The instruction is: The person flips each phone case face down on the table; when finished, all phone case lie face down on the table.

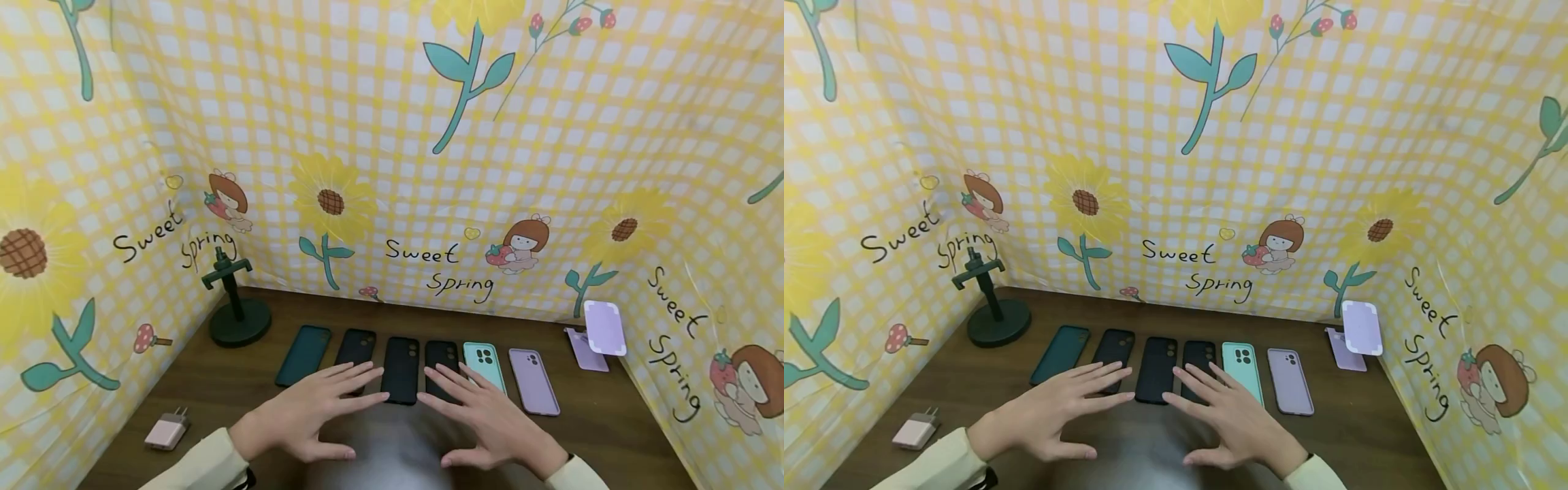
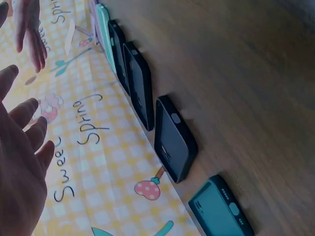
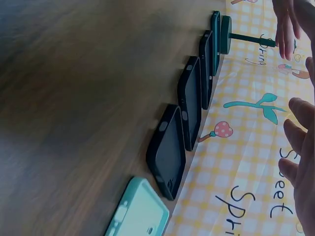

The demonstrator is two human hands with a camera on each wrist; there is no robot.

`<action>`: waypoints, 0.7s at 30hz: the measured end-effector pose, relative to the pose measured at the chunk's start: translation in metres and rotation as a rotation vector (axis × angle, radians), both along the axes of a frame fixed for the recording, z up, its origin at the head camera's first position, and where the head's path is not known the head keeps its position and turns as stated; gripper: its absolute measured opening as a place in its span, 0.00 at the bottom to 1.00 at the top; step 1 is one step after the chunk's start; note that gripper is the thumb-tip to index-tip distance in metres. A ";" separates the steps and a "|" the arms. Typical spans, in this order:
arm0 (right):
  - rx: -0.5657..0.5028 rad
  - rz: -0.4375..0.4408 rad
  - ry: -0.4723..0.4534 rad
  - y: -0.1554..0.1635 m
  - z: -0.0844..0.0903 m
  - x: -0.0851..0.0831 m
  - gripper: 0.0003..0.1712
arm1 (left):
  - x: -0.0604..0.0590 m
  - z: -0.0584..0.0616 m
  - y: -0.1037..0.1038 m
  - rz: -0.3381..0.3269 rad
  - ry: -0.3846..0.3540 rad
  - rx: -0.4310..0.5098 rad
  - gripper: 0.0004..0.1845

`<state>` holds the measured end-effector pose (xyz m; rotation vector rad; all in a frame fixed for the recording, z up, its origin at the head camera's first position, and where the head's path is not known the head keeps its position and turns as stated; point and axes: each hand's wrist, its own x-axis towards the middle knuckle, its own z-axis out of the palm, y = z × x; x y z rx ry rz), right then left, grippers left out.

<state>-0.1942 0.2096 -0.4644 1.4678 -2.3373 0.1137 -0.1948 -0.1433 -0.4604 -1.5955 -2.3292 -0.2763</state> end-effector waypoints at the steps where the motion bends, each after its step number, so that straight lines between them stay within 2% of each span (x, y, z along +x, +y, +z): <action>1: 0.003 0.000 -0.018 -0.003 0.000 -0.003 0.51 | -0.001 0.000 -0.002 0.004 -0.010 0.009 0.43; 6: -0.009 0.022 -0.078 -0.021 0.002 -0.018 0.51 | -0.006 -0.003 -0.011 0.029 -0.059 0.078 0.42; 9: -0.039 0.030 -0.121 -0.034 0.004 -0.031 0.49 | -0.011 -0.007 -0.020 0.102 -0.077 0.149 0.38; 11: -0.070 0.026 -0.159 -0.041 0.004 -0.041 0.46 | -0.014 -0.011 -0.026 0.180 -0.104 0.207 0.35; 14: -0.119 -0.003 -0.225 -0.054 0.001 -0.058 0.38 | -0.017 -0.017 -0.037 0.333 -0.160 0.292 0.32; 18: -0.178 -0.053 -0.383 -0.076 0.000 -0.083 0.28 | -0.021 -0.026 -0.051 0.567 -0.219 0.364 0.31; 21: -0.203 -0.088 -0.497 -0.095 0.000 -0.100 0.24 | -0.022 -0.032 -0.062 0.708 -0.290 0.392 0.30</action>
